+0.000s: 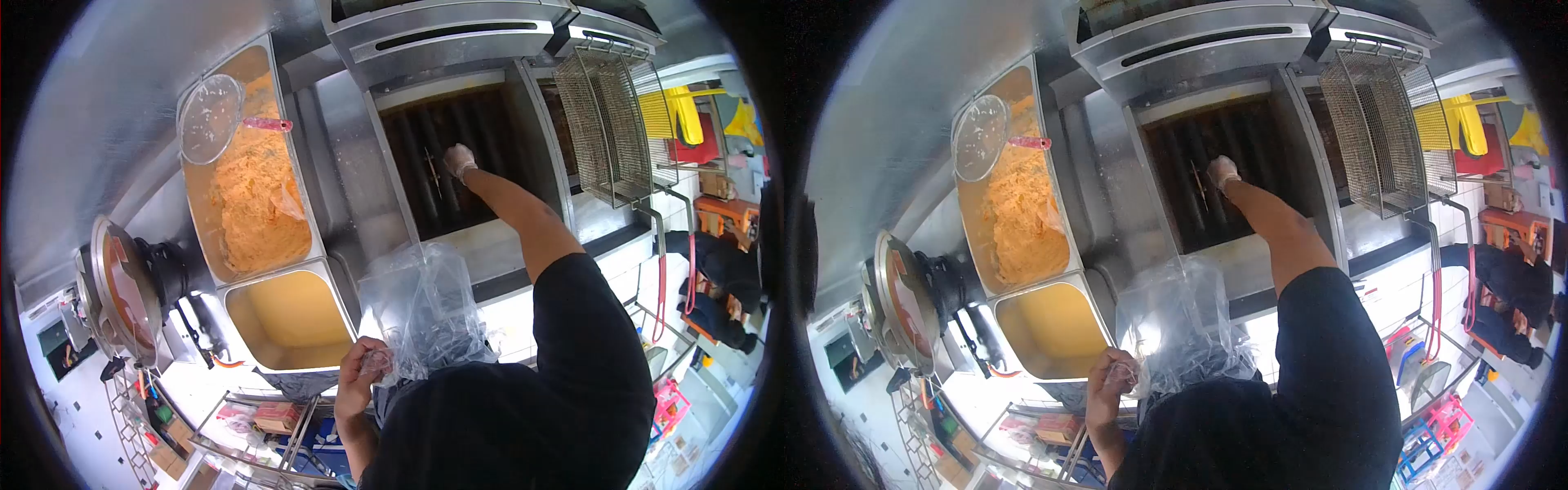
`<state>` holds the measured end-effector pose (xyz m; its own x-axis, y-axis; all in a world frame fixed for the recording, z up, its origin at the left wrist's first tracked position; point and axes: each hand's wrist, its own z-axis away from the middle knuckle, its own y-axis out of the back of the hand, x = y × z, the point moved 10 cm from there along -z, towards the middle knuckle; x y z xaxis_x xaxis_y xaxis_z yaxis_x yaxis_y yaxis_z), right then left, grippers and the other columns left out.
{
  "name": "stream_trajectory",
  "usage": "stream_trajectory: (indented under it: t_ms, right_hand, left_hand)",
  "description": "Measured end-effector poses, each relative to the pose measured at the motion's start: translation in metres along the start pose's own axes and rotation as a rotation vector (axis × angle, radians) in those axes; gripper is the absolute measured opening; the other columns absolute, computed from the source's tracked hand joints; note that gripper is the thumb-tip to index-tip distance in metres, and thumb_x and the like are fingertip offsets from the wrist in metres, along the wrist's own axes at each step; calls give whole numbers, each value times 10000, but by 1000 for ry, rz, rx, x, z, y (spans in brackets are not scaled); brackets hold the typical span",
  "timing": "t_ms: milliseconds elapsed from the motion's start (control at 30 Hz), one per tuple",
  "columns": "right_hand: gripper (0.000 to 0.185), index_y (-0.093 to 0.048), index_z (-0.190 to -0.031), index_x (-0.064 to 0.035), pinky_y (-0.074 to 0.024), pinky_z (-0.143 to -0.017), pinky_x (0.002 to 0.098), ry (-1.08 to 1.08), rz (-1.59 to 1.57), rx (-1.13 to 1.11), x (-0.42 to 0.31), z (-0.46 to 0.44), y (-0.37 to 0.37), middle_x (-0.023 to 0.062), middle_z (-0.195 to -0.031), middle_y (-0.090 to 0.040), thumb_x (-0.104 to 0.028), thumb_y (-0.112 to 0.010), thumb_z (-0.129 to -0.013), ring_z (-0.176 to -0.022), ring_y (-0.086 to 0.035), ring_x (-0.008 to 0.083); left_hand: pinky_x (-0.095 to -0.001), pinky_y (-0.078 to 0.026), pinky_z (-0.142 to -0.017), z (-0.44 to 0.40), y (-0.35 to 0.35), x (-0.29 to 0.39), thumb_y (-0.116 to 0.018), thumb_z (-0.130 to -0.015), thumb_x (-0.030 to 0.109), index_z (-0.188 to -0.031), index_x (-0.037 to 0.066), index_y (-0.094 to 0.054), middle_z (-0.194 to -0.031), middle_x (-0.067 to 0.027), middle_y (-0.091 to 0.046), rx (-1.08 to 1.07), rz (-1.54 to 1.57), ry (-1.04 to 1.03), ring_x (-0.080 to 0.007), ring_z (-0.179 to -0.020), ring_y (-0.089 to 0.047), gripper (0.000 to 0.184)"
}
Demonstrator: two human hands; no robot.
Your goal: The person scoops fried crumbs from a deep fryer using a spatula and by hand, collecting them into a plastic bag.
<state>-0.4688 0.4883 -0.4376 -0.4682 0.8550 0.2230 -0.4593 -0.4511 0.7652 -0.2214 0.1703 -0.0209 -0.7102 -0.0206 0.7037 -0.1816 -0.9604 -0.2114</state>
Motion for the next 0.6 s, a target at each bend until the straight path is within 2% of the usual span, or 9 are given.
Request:
stream_trajectory:
  t_ms: [33,133,233,333,433,567,600]
  right_hand:
    - [196,-806,-962,-162,-553,-768,387,33,0,60,1,3,-2,74,-992,-770,-186,-613,-936,-983,-734,262]
    - [210,-805,-990,-161,-550,-780,390,-225,-354,-12,32,10,-12,65,-1038,-770,-211,-604,-949,-1020,-723,279]
    - [221,-798,-1035,-152,-553,-816,403,2,28,-89,11,19,8,67,-1104,-762,-232,-611,-948,-1061,-714,288]
    - [233,-790,-1069,-139,-544,-847,418,70,25,-132,9,23,29,73,-1155,-750,-238,-622,-941,-1102,-701,287]
    - [235,-787,-1081,-140,-530,-870,419,46,-20,-182,16,15,27,73,-1174,-744,-237,-626,-939,-1123,-691,285]
    - [231,-787,-1085,-147,-520,-881,410,92,93,-219,10,39,51,68,-1183,-742,-230,-621,-948,-1150,-680,272]
    - [231,-787,-1087,-150,-521,-883,405,104,126,-207,7,41,54,68,-1182,-742,-229,-620,-949,-1154,-679,267]
  left_hand:
    - [-205,-376,-623,-1,1,0,-545,-926,24,-1071,49,-599,-906,12,-620,14,-6,23,-54,-763,-541,156]
    - [-203,-367,-618,-3,-3,6,-542,-931,22,-1078,44,-598,-895,18,-615,-30,2,-48,-49,-750,-528,159]
    - [-201,-365,-621,0,0,6,-542,-927,22,-1074,42,-600,-894,22,-606,-26,31,-64,-46,-743,-516,160]
    - [-199,-363,-619,6,5,0,-546,-930,28,-1065,42,-603,-885,29,-595,-13,51,-44,-42,-732,-501,147]
    - [-198,-358,-614,11,11,-3,-549,-933,32,-1061,46,-606,-873,35,-587,27,47,-32,-36,-725,-492,141]
    - [-193,-356,-615,18,14,-8,-548,-919,19,-1063,52,-607,-876,33,-587,89,113,-24,-37,-733,-494,160]
    - [-195,-350,-608,17,13,-9,-562,-932,64,-1050,55,-605,-855,33,-575,92,95,-29,-37,-718,-481,126]
